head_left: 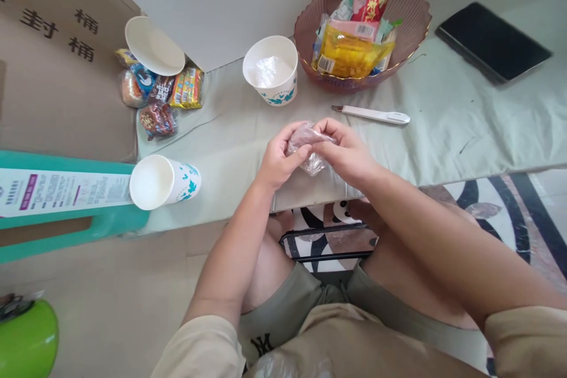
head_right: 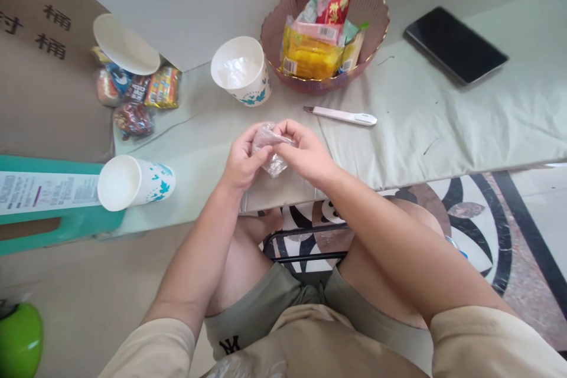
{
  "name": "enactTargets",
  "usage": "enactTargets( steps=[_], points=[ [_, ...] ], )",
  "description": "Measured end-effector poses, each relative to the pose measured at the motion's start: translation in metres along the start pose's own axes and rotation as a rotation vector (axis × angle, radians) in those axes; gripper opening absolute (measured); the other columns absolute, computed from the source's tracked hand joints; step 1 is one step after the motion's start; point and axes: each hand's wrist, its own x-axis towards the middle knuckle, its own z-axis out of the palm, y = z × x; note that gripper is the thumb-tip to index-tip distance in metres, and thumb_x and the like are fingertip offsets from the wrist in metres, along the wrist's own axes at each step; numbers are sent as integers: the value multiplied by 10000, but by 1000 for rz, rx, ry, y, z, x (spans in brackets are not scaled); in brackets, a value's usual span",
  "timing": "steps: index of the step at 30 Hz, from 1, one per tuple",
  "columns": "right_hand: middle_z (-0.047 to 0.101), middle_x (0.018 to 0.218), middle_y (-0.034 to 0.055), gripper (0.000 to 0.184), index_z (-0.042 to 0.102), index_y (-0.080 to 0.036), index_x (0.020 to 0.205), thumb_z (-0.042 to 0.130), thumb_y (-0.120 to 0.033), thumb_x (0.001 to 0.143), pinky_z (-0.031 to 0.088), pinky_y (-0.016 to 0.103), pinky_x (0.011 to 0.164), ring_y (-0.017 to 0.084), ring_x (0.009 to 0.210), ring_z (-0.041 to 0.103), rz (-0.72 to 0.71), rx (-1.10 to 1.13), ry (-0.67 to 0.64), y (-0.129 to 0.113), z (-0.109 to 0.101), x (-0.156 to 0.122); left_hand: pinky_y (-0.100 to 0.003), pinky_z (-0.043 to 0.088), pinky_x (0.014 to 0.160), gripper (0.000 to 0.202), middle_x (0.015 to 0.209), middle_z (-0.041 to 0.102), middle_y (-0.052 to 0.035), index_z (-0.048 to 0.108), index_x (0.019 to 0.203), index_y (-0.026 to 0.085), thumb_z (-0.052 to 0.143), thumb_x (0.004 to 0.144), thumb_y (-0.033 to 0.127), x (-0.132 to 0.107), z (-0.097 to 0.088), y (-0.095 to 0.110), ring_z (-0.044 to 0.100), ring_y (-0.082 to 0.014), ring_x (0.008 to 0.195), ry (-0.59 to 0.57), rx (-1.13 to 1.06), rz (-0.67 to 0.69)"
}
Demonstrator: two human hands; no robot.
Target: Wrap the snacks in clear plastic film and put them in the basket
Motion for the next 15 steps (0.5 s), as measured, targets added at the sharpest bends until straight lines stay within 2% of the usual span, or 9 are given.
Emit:
enactTargets(
  steps=[3,5,6,8,10,12,13,15],
  points=[
    [651,1010,42,287,524,-238,956,659,-332,720,494,349,780,184,884,607,-170,-267,181,5,-6,4,-311,568,859,485,1061,761,-49,711,1098,236,856,719,501,4,-4,0,724,-206,965,64,-139,-114],
    [658,1124,67,421,535,-236,1063,682,-322,679,500,366,828,209,974,624,-221,-352,187,8,-9,7,-284,567,775,434,967,755,-27,721,1055,234,866,703,442,5,-8,2,716,-176,859,47,-209,-177],
    [665,1101,63,438,539,-236,1079,688,-344,681,500,362,812,208,953,628,-199,-345,132,9,-10,8,-269,562,747,424,943,748,-18,724,1039,235,875,692,426,5,-9,3,707,-162,826,43,-232,-186],
    [665,930,31,330,554,-234,990,660,-398,725,479,340,730,184,809,608,-105,-299,36,9,-10,11,-246,553,724,461,951,740,-13,716,1048,243,898,668,431,5,-9,5,699,-146,813,67,-255,-167],
    [630,802,11,212,537,-234,862,606,-408,765,441,333,677,163,702,558,-39,-300,77,9,-9,13,-237,558,740,570,1008,739,-14,687,1097,257,934,620,447,6,-8,5,703,-145,847,111,-251,-139],
    [652,863,24,216,533,-229,860,619,-374,725,440,342,705,171,738,571,-64,-325,175,8,-8,15,-233,564,748,658,1004,735,-9,657,1123,259,966,571,441,7,-7,3,703,-142,848,139,-217,-134],
    [671,936,36,277,548,-225,908,650,-360,688,449,348,736,183,795,593,-97,-334,198,8,-9,16,-230,566,744,670,970,733,-5,649,1119,253,977,561,427,7,-6,2,700,-137,828,145,-197,-141],
    [682,994,42,386,575,-220,990,705,-353,652,456,352,776,198,859,609,-147,-361,180,6,-10,17,-220,564,722,653,898,730,4,646,1102,236,983,566,398,8,-4,1,691,-122,775,148,-177,-157]
  ],
)
